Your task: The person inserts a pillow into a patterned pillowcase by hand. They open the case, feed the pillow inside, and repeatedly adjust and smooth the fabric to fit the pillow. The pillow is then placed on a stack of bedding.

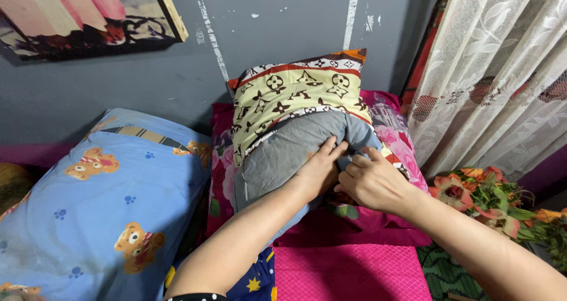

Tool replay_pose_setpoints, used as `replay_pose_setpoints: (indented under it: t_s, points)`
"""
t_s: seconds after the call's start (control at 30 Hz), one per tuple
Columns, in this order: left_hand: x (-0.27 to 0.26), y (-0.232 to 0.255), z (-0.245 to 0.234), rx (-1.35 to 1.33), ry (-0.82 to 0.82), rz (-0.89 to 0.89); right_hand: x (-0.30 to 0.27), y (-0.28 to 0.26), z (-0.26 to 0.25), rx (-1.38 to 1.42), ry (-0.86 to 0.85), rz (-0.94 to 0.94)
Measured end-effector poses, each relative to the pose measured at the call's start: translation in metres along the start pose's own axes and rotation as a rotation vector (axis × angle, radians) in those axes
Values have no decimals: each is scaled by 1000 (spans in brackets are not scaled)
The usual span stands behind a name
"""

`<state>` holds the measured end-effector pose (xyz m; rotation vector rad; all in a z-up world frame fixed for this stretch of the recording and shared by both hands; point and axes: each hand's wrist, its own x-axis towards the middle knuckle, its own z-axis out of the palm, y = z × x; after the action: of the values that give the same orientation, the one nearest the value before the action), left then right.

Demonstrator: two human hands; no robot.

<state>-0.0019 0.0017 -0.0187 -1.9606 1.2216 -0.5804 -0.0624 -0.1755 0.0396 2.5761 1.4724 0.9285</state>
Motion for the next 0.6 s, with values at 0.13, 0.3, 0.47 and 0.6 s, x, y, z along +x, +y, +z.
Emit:
replay_pose_setpoints:
  t_s: [0.13, 0.3, 0.47, 0.6]
  points:
    - [-19, 11, 5, -179, 274, -44, -3, 17, -7, 96, -303, 180]
    - [-47, 16, -9, -271, 372, -142, -25, 20, -16, -6, -372, 90]
    - [-91, 90, -36, -569, 163, -362, -44, 17, -26, 156, -233, -4]
    - [-118, 143, -24, -222, 294, -587, -57, 2, -22, 97, -360, 149]
